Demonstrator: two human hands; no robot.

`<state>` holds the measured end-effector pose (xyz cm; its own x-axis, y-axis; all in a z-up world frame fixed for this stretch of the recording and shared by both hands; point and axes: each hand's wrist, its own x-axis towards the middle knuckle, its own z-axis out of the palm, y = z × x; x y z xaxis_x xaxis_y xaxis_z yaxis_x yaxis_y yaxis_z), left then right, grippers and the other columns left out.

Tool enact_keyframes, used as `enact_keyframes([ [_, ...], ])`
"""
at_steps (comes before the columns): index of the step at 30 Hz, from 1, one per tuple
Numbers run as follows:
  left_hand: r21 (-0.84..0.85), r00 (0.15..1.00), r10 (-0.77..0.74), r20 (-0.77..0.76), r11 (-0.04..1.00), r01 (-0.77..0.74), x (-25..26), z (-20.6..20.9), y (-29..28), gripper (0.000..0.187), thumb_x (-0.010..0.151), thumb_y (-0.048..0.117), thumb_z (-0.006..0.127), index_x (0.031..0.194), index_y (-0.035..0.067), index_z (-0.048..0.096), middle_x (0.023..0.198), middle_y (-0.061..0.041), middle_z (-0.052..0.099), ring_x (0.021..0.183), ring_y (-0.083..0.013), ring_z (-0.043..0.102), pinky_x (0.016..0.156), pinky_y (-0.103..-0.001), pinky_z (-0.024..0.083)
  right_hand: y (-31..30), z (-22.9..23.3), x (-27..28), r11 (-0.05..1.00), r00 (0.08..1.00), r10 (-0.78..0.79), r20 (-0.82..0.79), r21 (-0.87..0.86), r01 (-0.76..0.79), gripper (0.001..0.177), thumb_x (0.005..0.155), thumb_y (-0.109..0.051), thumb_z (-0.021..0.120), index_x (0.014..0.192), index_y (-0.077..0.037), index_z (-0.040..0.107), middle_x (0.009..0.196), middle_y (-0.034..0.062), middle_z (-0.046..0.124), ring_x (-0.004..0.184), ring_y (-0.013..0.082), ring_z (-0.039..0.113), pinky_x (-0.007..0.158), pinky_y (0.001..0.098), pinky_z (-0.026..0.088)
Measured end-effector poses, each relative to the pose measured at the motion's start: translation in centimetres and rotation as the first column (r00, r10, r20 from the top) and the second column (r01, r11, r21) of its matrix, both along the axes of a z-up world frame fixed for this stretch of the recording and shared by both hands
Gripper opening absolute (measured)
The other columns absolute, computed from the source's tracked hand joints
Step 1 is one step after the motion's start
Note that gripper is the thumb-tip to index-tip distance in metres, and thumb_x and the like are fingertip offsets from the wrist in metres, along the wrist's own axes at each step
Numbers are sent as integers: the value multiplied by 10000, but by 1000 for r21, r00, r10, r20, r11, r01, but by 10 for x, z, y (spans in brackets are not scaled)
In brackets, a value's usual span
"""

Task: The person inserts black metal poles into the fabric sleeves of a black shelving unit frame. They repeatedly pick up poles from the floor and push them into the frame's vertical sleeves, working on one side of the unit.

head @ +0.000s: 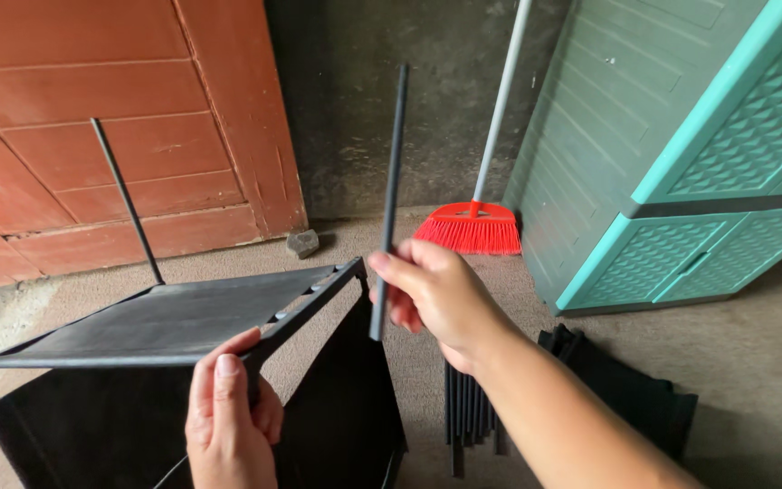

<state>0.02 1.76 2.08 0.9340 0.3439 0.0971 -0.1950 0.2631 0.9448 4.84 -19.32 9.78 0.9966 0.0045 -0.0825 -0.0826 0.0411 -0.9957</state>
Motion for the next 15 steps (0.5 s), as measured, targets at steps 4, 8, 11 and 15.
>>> enact_keyframes([
  [4, -8, 1000, 26, -8, 1000, -26, 0, 8, 3, 365, 1073, 295, 419, 1184, 25, 638, 523, 3, 365, 435, -68, 289, 395, -246, 222, -29, -48, 1, 980, 972, -59, -226, -198, 14, 198, 935, -304, 661, 902, -108, 655, 750, 17, 686, 539, 83, 557, 477, 249, 412],
  [8, -8, 999, 22, 38, 1000, -21, -3, 2, 3, 367, 1081, 289, 421, 1191, 9, 633, 538, 7, 370, 454, -66, 300, 407, -246, 241, -60, -116, 8, 968, 954, -120, -276, -245, 51, 245, 934, -322, 678, 914, -78, 666, 727, 27, 642, 562, 115, 597, 485, 276, 413],
  [11, -11, 998, 36, 53, 999, -36, -2, -9, 5, 368, 1089, 282, 433, 1204, -11, 622, 542, -3, 374, 455, -74, 305, 413, -250, 247, -76, -164, 16, 958, 922, -154, -354, -281, 52, 257, 927, -325, 673, 927, -69, 660, 730, 41, 659, 568, 148, 610, 485, 297, 415],
  [15, -15, 990, 72, 119, 997, -70, 5, -28, 9, 381, 1115, 262, 469, 1227, -74, 610, 530, -41, 372, 436, -106, 302, 399, -279, 248, -97, -220, 22, 938, 844, -206, -495, -345, 27, 244, 948, -319, 666, 1036, -94, 636, 751, 69, 687, 594, 160, 625, 507, 308, 441],
])
